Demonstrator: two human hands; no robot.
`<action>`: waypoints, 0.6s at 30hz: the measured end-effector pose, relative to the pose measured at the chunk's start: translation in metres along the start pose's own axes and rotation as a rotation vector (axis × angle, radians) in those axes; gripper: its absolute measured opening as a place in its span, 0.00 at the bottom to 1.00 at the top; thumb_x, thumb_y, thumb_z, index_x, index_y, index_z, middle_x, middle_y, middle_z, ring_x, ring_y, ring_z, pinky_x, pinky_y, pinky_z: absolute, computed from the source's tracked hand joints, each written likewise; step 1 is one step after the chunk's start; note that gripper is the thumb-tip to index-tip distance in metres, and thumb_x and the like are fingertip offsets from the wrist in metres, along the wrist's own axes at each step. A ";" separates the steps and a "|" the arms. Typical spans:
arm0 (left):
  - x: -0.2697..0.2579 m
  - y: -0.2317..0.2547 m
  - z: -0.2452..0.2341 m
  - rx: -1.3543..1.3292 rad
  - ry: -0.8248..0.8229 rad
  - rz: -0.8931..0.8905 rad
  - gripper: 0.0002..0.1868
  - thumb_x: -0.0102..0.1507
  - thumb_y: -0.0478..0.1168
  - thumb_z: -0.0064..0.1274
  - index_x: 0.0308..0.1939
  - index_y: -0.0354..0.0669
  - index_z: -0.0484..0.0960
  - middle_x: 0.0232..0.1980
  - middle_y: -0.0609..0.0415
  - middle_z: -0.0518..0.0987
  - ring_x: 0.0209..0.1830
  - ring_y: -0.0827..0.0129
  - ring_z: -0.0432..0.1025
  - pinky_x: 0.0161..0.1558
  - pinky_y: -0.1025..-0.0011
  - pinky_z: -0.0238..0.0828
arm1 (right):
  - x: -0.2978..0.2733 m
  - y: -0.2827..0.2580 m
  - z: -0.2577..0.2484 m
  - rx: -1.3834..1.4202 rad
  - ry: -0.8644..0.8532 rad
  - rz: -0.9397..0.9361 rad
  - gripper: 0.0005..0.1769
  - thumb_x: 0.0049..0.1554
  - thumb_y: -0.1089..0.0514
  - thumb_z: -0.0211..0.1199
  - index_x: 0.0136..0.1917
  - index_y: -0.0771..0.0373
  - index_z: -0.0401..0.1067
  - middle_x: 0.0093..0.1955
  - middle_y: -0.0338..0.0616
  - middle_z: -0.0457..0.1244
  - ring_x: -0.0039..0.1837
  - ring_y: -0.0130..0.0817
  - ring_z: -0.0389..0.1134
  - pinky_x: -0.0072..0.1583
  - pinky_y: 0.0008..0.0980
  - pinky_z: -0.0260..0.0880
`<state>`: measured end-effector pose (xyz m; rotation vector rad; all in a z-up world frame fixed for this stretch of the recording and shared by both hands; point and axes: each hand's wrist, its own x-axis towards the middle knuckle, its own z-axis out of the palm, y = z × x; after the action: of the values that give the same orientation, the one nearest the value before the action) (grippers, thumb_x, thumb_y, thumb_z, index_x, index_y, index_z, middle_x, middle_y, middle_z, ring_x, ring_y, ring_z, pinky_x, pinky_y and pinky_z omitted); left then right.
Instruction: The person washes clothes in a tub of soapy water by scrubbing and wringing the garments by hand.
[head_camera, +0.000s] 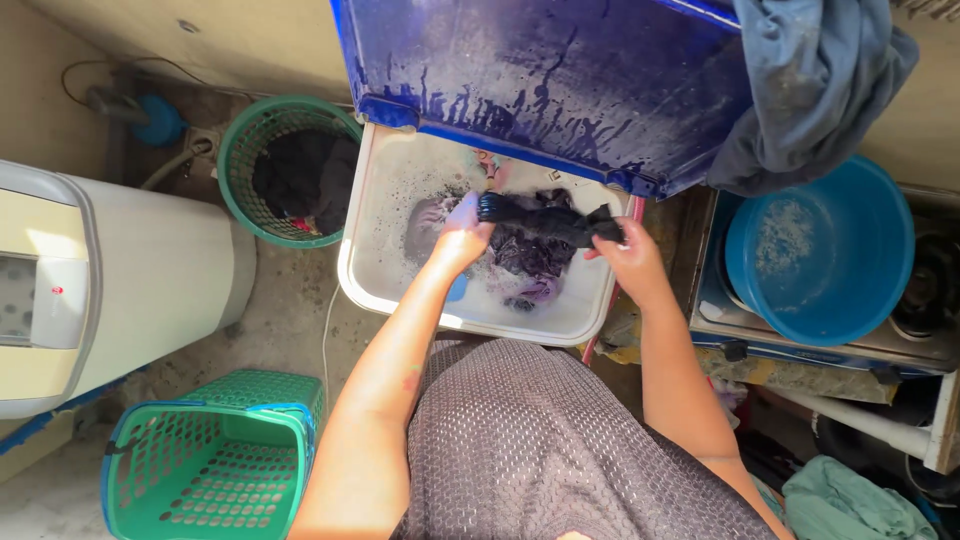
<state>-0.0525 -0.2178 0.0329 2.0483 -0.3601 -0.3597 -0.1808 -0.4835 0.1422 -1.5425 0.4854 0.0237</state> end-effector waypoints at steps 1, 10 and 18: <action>-0.003 0.026 -0.014 0.010 0.000 0.009 0.17 0.68 0.42 0.55 0.58 0.40 0.72 0.50 0.34 0.81 0.55 0.38 0.74 0.55 0.54 0.72 | 0.005 0.022 0.005 -0.133 -0.007 -0.001 0.27 0.61 0.60 0.66 0.69 0.71 0.64 0.56 0.50 0.68 0.48 0.36 0.70 0.53 0.34 0.71; -0.044 0.172 -0.049 -0.335 -0.233 0.168 0.26 0.59 0.31 0.49 0.63 0.40 0.69 0.51 0.40 0.80 0.53 0.51 0.78 0.54 0.60 0.74 | 0.064 0.143 0.066 -0.058 -0.403 -0.210 0.18 0.61 0.65 0.72 0.63 0.66 0.71 0.55 0.40 0.65 0.60 0.29 0.67 0.64 0.34 0.72; -0.041 0.054 -0.061 -1.093 0.160 -0.278 0.20 0.63 0.30 0.46 0.59 0.40 0.72 0.53 0.47 0.76 0.52 0.57 0.73 0.51 0.60 0.76 | 0.056 0.055 0.085 0.161 -0.372 0.075 0.39 0.43 0.59 0.79 0.66 0.67 0.67 0.60 0.44 0.66 0.61 0.31 0.69 0.64 0.37 0.71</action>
<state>-0.0714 -0.1785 0.1129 1.0281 0.2114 -0.4278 -0.1229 -0.4159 0.0681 -1.3230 0.2419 0.3170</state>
